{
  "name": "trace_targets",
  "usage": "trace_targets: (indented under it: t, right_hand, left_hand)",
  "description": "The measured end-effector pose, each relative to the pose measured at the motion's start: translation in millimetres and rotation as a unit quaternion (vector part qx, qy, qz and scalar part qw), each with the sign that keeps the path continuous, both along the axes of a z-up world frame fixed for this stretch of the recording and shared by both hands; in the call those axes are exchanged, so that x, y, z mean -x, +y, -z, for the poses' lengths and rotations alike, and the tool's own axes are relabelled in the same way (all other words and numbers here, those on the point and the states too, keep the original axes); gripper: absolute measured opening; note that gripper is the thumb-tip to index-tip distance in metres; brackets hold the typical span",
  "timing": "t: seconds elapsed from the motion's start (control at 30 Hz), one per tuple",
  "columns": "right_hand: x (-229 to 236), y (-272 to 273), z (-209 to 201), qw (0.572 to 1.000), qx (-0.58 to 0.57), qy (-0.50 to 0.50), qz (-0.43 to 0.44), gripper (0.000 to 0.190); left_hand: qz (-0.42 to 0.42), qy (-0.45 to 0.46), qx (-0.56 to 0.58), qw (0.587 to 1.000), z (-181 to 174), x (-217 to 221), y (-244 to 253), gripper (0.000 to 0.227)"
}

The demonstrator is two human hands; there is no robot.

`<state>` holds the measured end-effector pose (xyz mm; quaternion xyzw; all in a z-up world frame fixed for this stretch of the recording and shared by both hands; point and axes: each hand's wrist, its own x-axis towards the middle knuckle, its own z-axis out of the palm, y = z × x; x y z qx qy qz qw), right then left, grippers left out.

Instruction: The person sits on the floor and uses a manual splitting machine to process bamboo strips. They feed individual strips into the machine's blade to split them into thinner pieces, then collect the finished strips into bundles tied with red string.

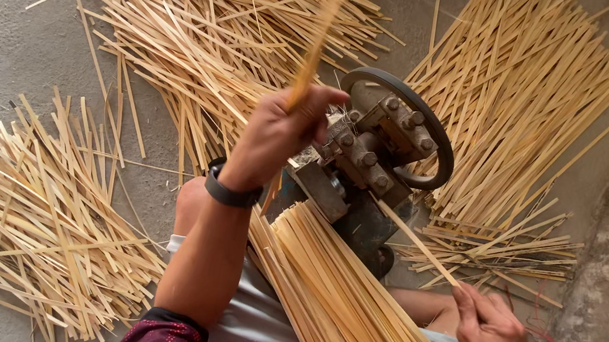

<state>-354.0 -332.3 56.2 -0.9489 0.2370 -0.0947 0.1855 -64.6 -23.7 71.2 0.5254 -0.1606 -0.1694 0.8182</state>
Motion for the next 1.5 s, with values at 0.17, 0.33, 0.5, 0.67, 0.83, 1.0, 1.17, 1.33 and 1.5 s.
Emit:
trace_targets:
  t: [0.17,0.33,0.5,0.67,0.83,1.0,1.17,1.33,1.5]
  right_hand:
    - [-37.5,12.2,21.0,0.994,0.029,0.103,0.033,0.027]
    - [-61.3,32.8,16.8,0.999,-0.021,-0.017,-0.028,0.031]
    - [-67.0,36.1,15.0,0.998,-0.052,-0.014,-0.03,0.03]
    - [-49.8,27.2,25.6,0.995,-0.094,0.03,-0.015,0.031]
    - [-22.9,29.0,24.4,0.933,-0.255,0.248,-0.049,0.032]
    - [-7.1,43.6,13.4,0.947,-0.251,0.194,-0.049,0.026]
    - [-1.0,52.2,10.8,0.949,-0.259,0.177,-0.025,0.024]
    - [6.3,45.8,2.6,0.953,-0.221,0.206,0.025,0.019]
    - [19.7,35.8,4.4,0.975,-0.199,0.095,-0.023,0.027]
  left_hand:
    - [-0.13,0.089,-0.015,0.987,43.6,-29.5,6.1,0.038]
    - [-0.151,0.107,-0.077,0.98,84.2,-45.6,-3.3,0.048]
    - [-0.121,0.131,-0.095,0.979,93.5,-47.4,-25.5,0.041]
    - [-0.113,0.067,-0.092,0.987,95.3,-50.3,-30.9,0.035]
    - [-0.123,0.084,-0.084,0.985,93.3,-53.6,-28.9,0.037]
    - [-0.151,0.097,-0.053,0.982,89.2,-61.0,-16.4,0.039]
    - [-0.278,0.124,0.014,0.952,83.5,-78.6,23.3,0.044]
    - [-0.308,0.107,0.076,0.942,80.2,-73.4,24.0,0.046]
    - [-0.379,0.073,0.119,0.915,86.8,-78.7,5.0,0.046]
